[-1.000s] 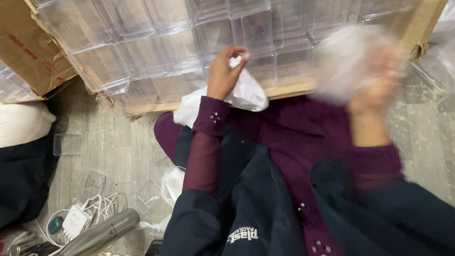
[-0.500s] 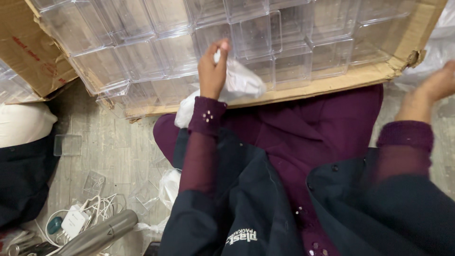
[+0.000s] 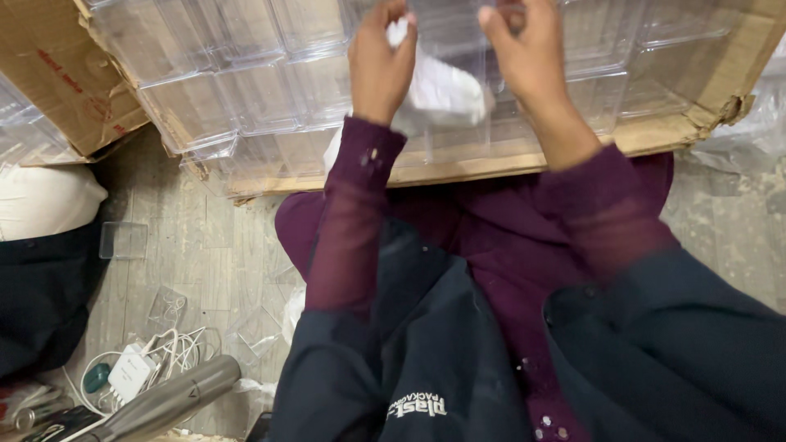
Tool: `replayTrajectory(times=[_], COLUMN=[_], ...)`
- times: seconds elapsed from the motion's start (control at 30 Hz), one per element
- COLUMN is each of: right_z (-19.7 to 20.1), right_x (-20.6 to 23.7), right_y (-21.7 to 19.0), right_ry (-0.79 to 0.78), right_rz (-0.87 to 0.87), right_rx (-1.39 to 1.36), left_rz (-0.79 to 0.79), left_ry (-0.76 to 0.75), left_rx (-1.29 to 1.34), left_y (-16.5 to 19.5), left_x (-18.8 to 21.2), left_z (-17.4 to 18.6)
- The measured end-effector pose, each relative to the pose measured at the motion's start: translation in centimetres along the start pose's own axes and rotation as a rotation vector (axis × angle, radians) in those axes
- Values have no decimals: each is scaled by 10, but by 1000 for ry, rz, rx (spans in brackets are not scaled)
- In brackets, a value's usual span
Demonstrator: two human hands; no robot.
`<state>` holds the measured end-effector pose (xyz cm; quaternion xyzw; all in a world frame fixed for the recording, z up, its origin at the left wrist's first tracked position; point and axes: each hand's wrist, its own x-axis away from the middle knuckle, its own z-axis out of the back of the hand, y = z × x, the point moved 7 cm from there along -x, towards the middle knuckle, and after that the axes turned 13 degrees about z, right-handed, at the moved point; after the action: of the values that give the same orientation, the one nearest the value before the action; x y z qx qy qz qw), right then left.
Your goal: The person sits on the floor in front of a cardboard tray of clear plastic boxes. They take boxes one at a time, open a plastic bag, insert a box into the bag, and set the bagged box aside, repeating the packing cycle.
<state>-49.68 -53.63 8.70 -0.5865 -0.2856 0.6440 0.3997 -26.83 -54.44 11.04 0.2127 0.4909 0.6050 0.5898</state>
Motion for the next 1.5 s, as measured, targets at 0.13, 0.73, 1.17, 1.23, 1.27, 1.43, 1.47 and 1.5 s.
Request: replayTrajectory(times=[0.13,0.73,1.17,1.23,1.27,1.43,1.47,1.5], right_z=[16,81,86,88,86,28,11,-7], right_x=[73,162,158,142,135,102,97,93], right_y=[-17,3,20,-18,-38,-76,-75,-72], right_ry=[4,-97,-35,-30,-29,-198,-262,-324], right_rz=[9,-260,-331,-96,23,286,330,388], right_rx=[-65,-254,37,384,554,592,584,668], left_rz=[83,313,235,216,202,387,357,350], left_ry=[-244,-616,-698,-699,-678,-433,-372,-353], left_rx=[-15,-219,-360,-380,-369,-541,-555,-524], left_y=[2,-62,-72,-72,-70,-78,-76,-75], left_x=[52,121,131,129,128,110,106,105], left_z=[13,49,26,58,73,128,131,127])
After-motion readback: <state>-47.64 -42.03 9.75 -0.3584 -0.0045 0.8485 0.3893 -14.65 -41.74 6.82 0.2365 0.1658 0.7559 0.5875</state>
